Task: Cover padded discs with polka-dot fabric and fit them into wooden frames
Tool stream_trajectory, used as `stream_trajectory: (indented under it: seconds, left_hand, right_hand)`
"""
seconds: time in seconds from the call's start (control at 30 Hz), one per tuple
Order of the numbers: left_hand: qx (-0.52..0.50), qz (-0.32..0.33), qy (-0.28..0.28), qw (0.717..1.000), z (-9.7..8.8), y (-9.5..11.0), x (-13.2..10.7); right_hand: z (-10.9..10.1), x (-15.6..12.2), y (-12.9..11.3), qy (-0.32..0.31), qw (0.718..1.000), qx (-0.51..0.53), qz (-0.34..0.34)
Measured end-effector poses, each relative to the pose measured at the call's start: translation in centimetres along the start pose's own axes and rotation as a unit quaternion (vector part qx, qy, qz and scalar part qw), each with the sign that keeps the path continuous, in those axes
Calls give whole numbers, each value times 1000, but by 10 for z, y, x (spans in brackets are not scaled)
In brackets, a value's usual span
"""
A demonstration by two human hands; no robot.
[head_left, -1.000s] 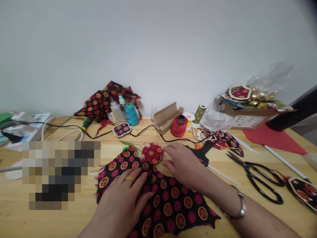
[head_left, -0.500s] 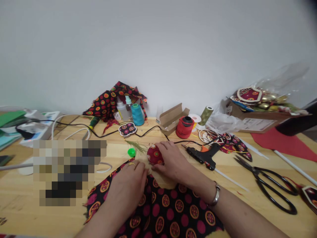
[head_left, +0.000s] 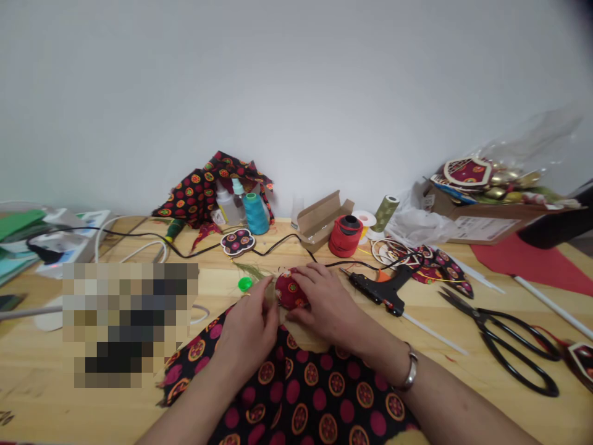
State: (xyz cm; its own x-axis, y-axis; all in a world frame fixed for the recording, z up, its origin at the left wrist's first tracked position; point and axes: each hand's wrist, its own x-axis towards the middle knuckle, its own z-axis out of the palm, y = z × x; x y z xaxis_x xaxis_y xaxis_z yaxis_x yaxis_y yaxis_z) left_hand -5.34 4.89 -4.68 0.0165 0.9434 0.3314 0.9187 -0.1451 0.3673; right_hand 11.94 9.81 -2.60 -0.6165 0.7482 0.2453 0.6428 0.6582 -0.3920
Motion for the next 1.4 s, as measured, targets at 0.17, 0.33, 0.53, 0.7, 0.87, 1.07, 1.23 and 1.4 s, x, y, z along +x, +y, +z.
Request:
stream_trajectory:
  seconds: [0.17,0.33,0.53,0.7,0.87,1.07,1.23,1.4]
  left_hand:
    - [-9,4,-13,1000,1,-1,1]
    - [-5,-1,-24,1000,0,3,1]
    - [-1,1,-39,999,0,3,0]
    - [-1,9,-45,999,-1,3,1]
    - [3,11,-51,999,-2,4,1]
    - [12,14,-56,998,-3,5,2]
    - [10,31,-50,998,-1,3,1]
    - [-1,64,-31,997,6,-4,0]
  right_hand:
    - [-3,-1,-4,-9,999,-36,-38]
    - [-5,-2,-5,-11,998,-49,-43]
    - [-4,-2,-3,-9,998,-53,-44]
    - [-2,-2,-3,-10,997,-59,-54]
    - [1,-1,-1,-11,996,-70,-62]
    - [7,0,2,-15,993,-83,-78]
    - [8,1,3,-20,993,-87,-81]
    - [6,1,3,-18,994,-81,-71]
